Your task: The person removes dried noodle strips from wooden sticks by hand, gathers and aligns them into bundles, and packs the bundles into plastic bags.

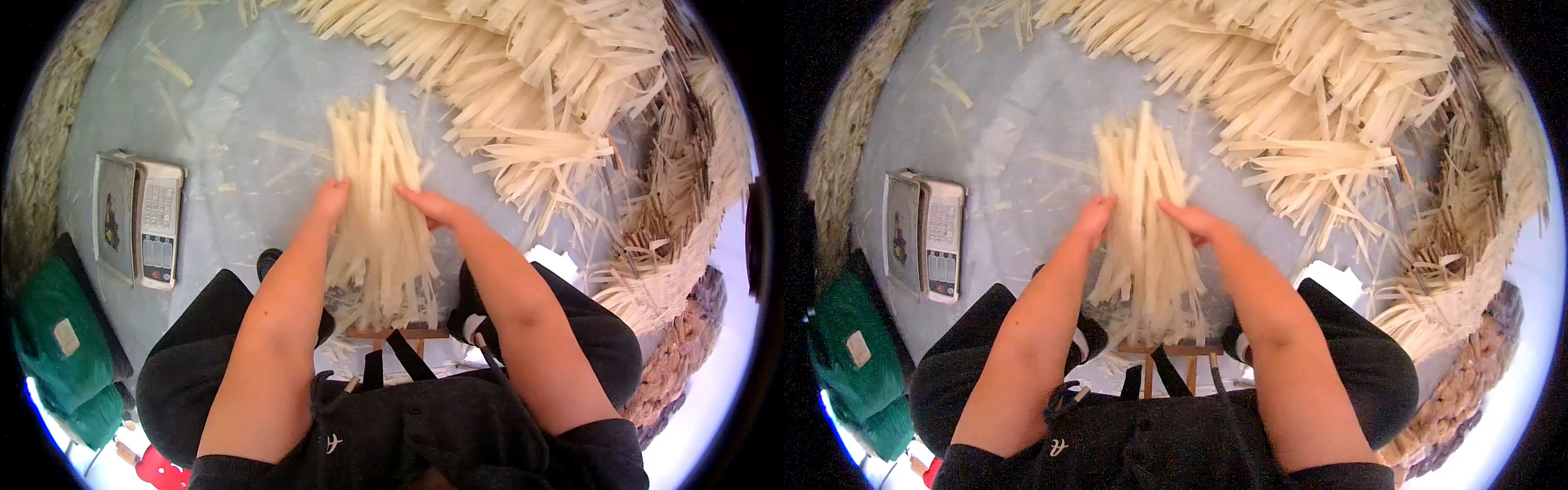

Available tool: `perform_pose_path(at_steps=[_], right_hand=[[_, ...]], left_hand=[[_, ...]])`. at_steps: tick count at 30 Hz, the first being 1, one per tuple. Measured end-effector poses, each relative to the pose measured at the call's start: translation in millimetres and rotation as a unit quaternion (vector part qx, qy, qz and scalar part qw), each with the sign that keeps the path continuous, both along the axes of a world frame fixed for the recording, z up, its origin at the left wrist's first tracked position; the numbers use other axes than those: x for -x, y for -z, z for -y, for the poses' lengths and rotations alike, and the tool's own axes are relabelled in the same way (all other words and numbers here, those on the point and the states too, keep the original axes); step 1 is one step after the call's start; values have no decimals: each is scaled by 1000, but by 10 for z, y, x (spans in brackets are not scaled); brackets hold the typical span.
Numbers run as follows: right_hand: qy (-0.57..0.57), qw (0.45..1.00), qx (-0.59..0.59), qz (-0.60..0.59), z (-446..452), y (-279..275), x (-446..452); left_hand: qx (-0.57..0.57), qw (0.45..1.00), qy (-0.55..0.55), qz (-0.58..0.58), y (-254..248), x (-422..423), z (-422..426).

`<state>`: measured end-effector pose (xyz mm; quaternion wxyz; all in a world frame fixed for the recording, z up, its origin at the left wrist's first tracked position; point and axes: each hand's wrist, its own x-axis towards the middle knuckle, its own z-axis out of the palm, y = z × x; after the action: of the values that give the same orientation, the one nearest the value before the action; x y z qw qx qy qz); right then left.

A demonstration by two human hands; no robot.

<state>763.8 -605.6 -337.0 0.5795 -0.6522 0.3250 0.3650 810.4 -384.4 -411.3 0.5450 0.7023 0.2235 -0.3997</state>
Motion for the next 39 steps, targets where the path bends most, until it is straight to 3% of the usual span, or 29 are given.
perform_pose_path(at_steps=[1,2,4,5,6,7,8,10,11,13,14,15,16,17,19,20,22,23,25,26,28,29,31,32,34,35,37,38,39], right_hand=[[-141,986,54,-65,174,-9,-20],[-280,946,108,-126,307,-15,-78],[-431,872,222,-65,402,-410,-327],[-437,849,290,-65,429,-407,-454],[-441,821,357,-65,470,-382,-610],[-407,821,400,12,450,-357,-753],[-369,813,440,90,384,-304,-908],[-203,854,377,296,186,-21,-1196],[-205,853,376,297,128,220,-1246],[-174,817,375,401,12,655,-1260],[-175,818,372,402,-71,442,-1342],[-295,861,328,255,-94,209,-1445],[-406,867,272,98,-143,9,-1493],[-409,867,268,94,-220,-17,-1466],[-320,845,339,262,-399,-49,-1445],[-318,846,339,262,-451,127,-1420],[-320,856,233,333,-610,400,-1330],[-319,857,232,332,-646,357,-1350],[-542,820,155,104,-669,222,-1335],[-544,819,153,102,-689,251,-1234],[-377,798,316,348,-729,265,-1039],[-375,798,317,348,-739,246,-1005],[-518,780,286,204,-777,175,-1003],[-517,781,285,204,-825,133,-1021],[-278,860,314,291,-932,61,-1037],[-277,859,320,289,-925,191,-1044],[-421,750,309,405,-936,302,-1091],[-418,751,312,405,-959,266,-1121],[-511,748,293,305,-981,229,-1142]], left_hand=[[143,976,-35,-162,-200,16,-60],[142,976,-40,-160,-452,-39,-85],[101,969,117,-194,-859,-139,-111],[101,968,117,-196,-819,-188,-125],[28,979,128,-158,-740,-308,-127],[-45,982,138,-119,-668,-418,-121],[-43,982,137,-120,-607,-506,-111],[-54,967,223,-115,-512,-630,-109],[-54,967,221,-115,-472,-620,-103],[13,921,343,-184,-403,-570,-82],[11,922,340,-186,-399,-579,-87],[-7,910,372,-184,-390,-572,-92],[-23,896,404,-182,-375,-549,-100],[-21,896,402,-187,-304,-528,-133],[12,910,349,-223,-179,-558,-179],[11,910,350,-223,-183,-550,-162],[-14,893,398,-212,-259,-506,-137],[-15,892,398,-213,-306,-529,-146],[-52,883,421,-200,-387,-564,-150],[-50,883,420,-203,-338,-561,-169],[-6,891,392,-227,-245,-595,-209],[-7,891,393,-226,-224,-562,-197],[2,903,376,-207,-187,-495,-183],[1,903,377,-207,-161,-483,-187],[13,890,407,-204,-113,-436,-131],[17,889,411,-201,-121,-424,-106],[-16,897,390,-206,-175,-428,-153],[-17,896,394,-204,-195,-471,-190],[-31,897,392,-201,-215,-504,-237]])
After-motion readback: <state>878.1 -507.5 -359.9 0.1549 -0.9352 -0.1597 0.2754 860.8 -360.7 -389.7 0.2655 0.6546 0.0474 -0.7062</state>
